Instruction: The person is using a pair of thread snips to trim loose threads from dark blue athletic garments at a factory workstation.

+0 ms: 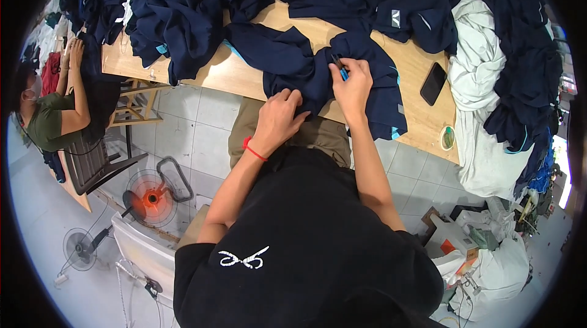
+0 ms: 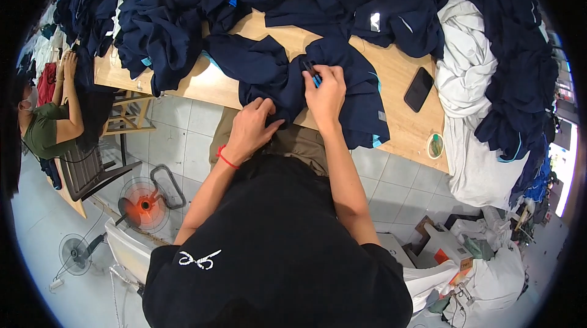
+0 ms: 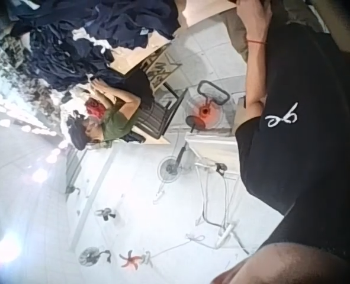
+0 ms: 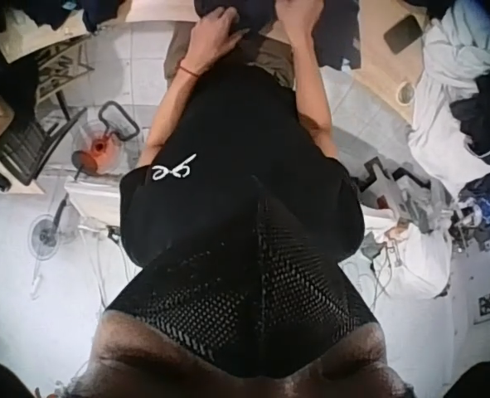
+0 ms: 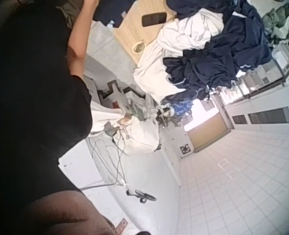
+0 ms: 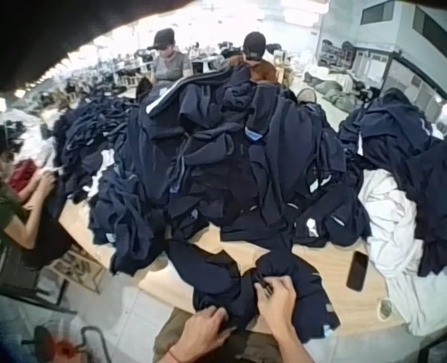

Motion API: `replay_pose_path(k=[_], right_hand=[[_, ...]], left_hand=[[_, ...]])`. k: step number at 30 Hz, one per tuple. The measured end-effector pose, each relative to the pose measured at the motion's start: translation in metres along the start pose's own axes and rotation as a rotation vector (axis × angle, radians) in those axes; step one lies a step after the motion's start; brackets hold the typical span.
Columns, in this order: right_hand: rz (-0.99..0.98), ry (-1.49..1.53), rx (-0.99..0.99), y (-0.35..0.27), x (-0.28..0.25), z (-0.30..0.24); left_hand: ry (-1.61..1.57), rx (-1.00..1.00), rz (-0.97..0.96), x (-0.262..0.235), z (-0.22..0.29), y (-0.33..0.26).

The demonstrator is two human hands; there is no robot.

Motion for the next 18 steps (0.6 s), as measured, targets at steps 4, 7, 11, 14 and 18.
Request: replay_pose_path(k=[4,7,11,14,18], right_hand=[[0.100,-0.007,0.108,0.002,-0.019,0.032],[0.045,0.094,0.300,0.000,-0.032,0.039],[0.094,0.154,0.149,0.017,-0.041,-0.008],[0.036,0.041,-0.060,0.038,-0.021,-0.023],[-0.054,-0.165,-0.001,0.039,0.000,0.006]], left_hand=[[-0.042,-0.114,0.069,-0.006,-0.018,-0.004],[-0.101,-0.258,0.132,-0.009,-0.035,-0.009],[-0.056,-0.277,0.175,-0.021,-0.026,-0.004],[-0.100,0.076,0.286,-0.028,-0.004,0.010],[0.054,0.113,-0.024,-0.019,-0.002,0.008]])
Point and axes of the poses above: each hand's wrist, its own y-axis towards the middle knuckle, its own x-axis out of the palm, z = x × y, the point moved 4 cm from there along y, towards the middle knuckle, and after that the axes turned 2 degrees about y, right-handed, at the moved point
